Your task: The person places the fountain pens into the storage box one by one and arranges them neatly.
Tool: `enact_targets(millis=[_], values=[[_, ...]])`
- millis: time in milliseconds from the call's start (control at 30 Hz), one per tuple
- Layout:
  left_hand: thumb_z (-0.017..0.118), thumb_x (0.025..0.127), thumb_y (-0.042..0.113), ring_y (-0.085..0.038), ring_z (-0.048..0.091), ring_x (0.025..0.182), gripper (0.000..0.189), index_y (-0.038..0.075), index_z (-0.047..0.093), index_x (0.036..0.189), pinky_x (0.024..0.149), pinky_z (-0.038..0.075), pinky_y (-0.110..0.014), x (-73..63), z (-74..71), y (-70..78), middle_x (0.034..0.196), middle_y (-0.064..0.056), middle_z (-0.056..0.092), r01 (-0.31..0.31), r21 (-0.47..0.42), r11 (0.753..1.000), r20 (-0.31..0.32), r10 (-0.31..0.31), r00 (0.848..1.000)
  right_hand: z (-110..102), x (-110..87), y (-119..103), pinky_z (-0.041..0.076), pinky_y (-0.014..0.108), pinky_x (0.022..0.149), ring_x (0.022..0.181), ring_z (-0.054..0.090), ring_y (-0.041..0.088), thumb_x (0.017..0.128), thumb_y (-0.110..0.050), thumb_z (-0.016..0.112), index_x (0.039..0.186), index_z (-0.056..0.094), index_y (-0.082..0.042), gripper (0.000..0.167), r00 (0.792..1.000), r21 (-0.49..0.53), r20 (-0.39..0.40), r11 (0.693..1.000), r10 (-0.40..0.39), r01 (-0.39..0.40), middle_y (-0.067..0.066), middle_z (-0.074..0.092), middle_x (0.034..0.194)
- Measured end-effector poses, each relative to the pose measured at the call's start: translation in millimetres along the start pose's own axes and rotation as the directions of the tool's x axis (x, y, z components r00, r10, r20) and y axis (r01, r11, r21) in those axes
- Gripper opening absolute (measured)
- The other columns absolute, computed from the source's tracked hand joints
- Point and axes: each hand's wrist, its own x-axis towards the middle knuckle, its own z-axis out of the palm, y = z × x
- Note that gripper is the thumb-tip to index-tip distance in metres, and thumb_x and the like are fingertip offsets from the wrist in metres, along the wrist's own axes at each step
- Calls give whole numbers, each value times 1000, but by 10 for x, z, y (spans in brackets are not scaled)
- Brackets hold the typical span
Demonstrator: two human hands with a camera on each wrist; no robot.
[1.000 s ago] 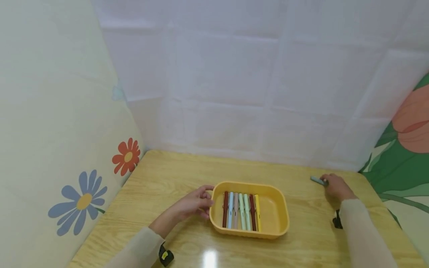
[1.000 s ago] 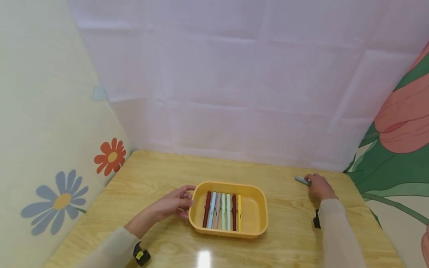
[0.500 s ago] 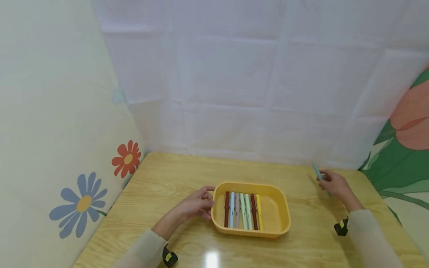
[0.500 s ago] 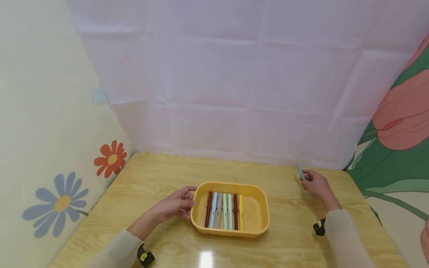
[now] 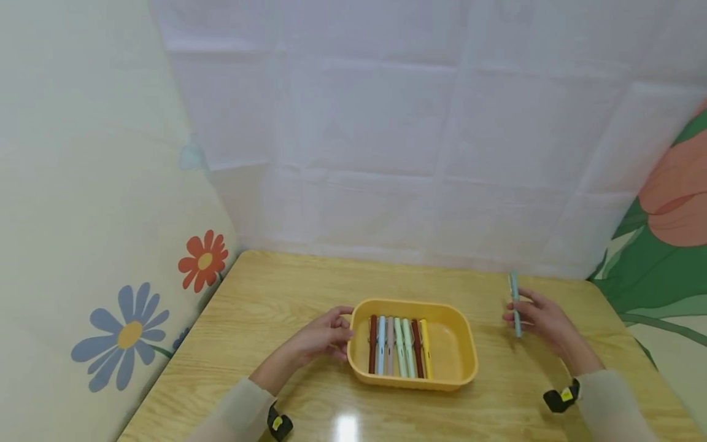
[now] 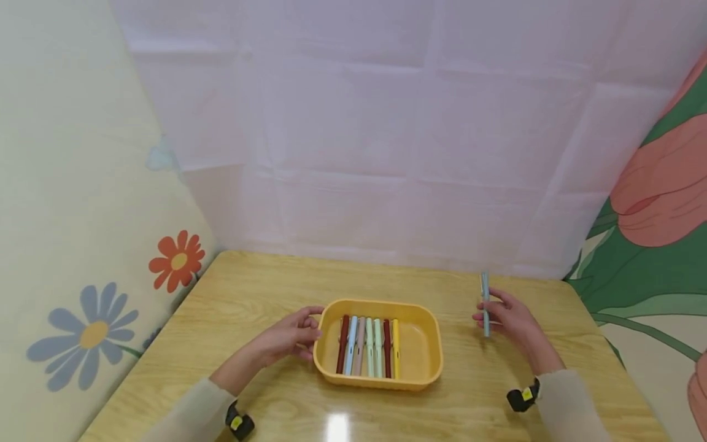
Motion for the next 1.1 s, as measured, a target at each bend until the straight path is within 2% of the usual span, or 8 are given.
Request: enact_targets(millis=[100, 200, 333, 467, 600, 767, 933, 1100], values=[[59, 98, 6, -17, 61, 75, 59, 4, 34, 152, 61, 60, -28, 2, 1, 3, 101, -8, 53, 5, 0, 1000, -4, -5, 1000, 33, -34, 50, 58, 35, 95, 99, 69, 7, 105, -13, 54, 160, 6, 3, 74, 999, 86, 50, 996, -16, 12, 9, 59, 123], [60, 98, 6, -17, 61, 75, 59, 4, 35, 152, 61, 60, -28, -2, 6, 21, 101, -8, 53, 9, 2, 1000, -11, -9, 1000, 93, -93, 46, 56, 32, 97, 104, 68, 6, 103, -12, 58, 161, 5, 0, 79, 998, 111, 65, 994, -21, 14, 7, 58, 123], [59, 98, 5, -17, 60, 75, 58, 3, 35, 151, 61, 60, -28, -10, 10, 29, 99, -7, 53, 6, 4, 1000, -14, -6, 1000, 175, -181, 17, 57, 31, 96, 105, 69, 10, 103, -12, 57, 161, 4, -4, 79, 997, 178, 71, 984, -20, 7, 1, 63, 116], [59, 98, 5, -17, 60, 74, 59, 3, 35, 151, 61, 60, -28, -18, 16, 32, 99, -8, 52, 3, 0, 1000, -12, -3, 1000, 246, -252, -6, 59, 34, 92, 104, 69, 15, 104, -10, 56, 160, 6, -4, 76, 996, 222, 78, 975, -33, 15, 1, 63, 118], [60, 97, 5, -17, 60, 74, 60, 2, 34, 151, 61, 60, -27, -25, 19, 39, 100, -8, 53, 1, -2, 1000, -11, -1, 1000, 316, -304, -32, 59, 35, 90, 103, 68, 15, 104, -12, 55, 161, 8, -4, 74, 996, 220, 88, 975, -34, 13, -2, 64, 117], [59, 98, 6, -17, 61, 75, 60, 3, 34, 152, 61, 60, -28, -31, 19, 27, 101, -9, 53, 3, 1, 1000, -7, -3, 1000, 425, -370, -72, 58, 33, 92, 104, 68, 15, 105, -11, 52, 161, 3, -2, 75, 990, 200, 136, 980, -24, -3, -2, 68, 110], [59, 98, 5, -17, 61, 75, 59, 3, 34, 152, 61, 60, -28, -27, 14, 30, 100, -8, 54, 6, -2, 1000, -11, -6, 1000, 527, -405, -125, 58, 36, 95, 103, 68, 18, 104, -10, 54, 161, -2, -1, 80, 978, 188, 209, 982, -23, -17, 4, 65, 111], [60, 97, 5, -17, 61, 74, 60, 3, 34, 151, 61, 60, -27, -35, 17, 39, 99, -8, 54, 6, -5, 1000, -11, -6, 1000, 633, -432, -164, 59, 37, 92, 99, 67, 16, 102, -7, 56, 160, -3, 1, 83, 960, 190, 280, 981, -25, -30, 3, 64, 107]])
